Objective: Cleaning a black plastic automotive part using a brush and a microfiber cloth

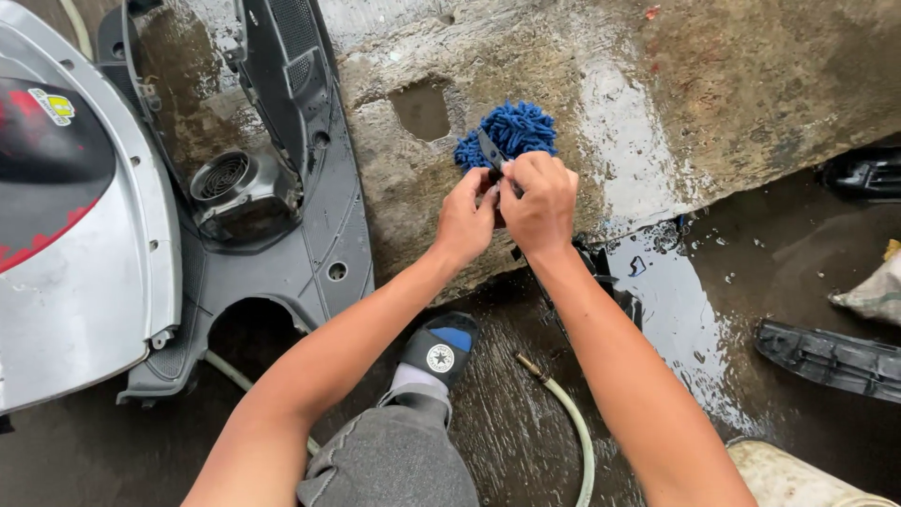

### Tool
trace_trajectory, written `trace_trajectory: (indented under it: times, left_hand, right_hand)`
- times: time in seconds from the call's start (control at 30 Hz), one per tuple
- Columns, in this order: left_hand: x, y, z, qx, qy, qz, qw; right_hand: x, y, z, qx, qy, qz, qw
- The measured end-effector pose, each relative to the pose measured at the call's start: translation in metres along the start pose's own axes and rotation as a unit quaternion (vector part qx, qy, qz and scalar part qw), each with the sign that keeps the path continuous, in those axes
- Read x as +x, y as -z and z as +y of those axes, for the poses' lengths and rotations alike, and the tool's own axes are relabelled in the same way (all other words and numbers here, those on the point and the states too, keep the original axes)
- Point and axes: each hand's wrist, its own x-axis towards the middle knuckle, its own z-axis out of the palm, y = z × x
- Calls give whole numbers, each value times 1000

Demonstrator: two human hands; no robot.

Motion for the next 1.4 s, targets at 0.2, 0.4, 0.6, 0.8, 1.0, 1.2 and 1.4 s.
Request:
trace_trajectory:
  times: [0.2,0.4,0.6,0.8,1.0,1.2,1.4]
  left_hand:
    - [-4,-5,-4,-12,-11,-7,1000]
    - [-1,-1,-19,-64,-21,-12,998]
    - [0,-3,-27,-48,-19,-2,999]
    - [11,-7,-45,-61,8,-2,998]
    - [7,-14,-22,-164,86,-22,982]
    - [8,-19,-21,-139,53,-8,989]
    - [8,-15,-51,-156,66,5,985]
  right_hand:
    - [-20,10,35,26,93,-72,993]
    - [-30,20,39,9,185,-89,979]
    - [-27,19,48,54,170,-140,974]
    - [-26,20,43,93,117,-150,977]
    - [-52,55,74,63,100,-231,966]
    - [-106,30,70,64,-24,-90,994]
    - [-174,49,85,12,-45,-183,982]
